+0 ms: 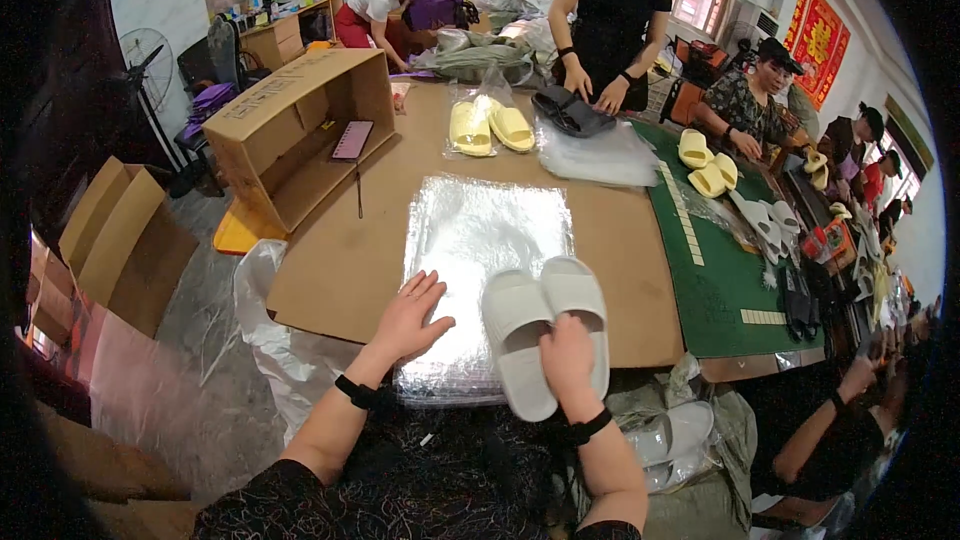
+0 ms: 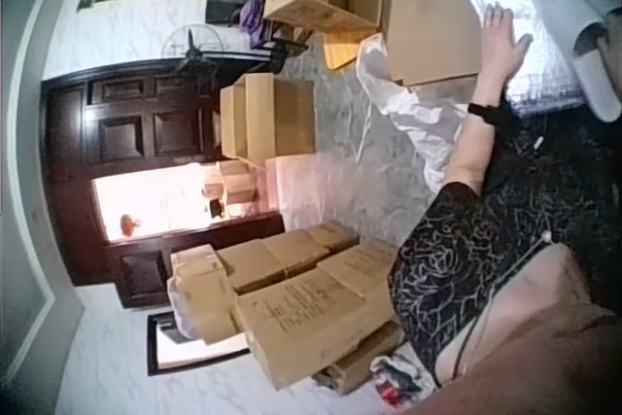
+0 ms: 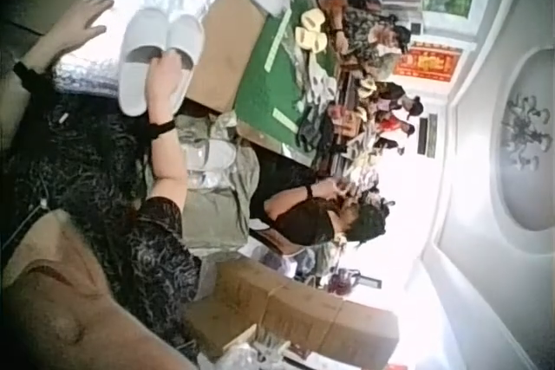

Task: The recorder is inspecting and packaging slippers into bags in a footwear manufacturing facility.

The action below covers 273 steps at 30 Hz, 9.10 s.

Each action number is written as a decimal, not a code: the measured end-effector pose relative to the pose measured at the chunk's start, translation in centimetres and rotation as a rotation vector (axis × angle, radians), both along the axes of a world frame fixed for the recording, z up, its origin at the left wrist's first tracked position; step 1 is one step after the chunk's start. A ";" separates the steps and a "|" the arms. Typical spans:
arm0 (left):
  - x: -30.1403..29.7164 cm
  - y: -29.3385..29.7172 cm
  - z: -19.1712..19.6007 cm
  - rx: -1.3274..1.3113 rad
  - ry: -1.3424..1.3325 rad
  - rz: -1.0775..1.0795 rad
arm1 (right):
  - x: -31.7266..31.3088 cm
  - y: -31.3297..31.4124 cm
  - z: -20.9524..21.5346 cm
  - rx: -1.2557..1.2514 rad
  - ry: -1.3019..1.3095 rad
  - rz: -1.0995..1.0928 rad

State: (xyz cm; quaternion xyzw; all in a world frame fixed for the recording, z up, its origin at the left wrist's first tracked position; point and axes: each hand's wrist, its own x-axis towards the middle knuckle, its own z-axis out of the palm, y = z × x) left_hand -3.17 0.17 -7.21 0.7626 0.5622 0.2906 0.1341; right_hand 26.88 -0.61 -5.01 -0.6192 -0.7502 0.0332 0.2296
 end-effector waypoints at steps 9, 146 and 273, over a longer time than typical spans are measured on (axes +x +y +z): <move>-0.6 0.4 1.7 -0.055 -0.003 -0.087 | 5.3 1.7 -1.5 0.047 0.088 -0.266; 1.7 -0.8 0.5 0.068 0.116 -0.304 | -2.5 10.6 4.0 0.045 0.144 0.093; 1.1 0.0 -0.1 0.175 -0.015 0.049 | -8.1 8.1 0.0 0.075 0.105 -0.186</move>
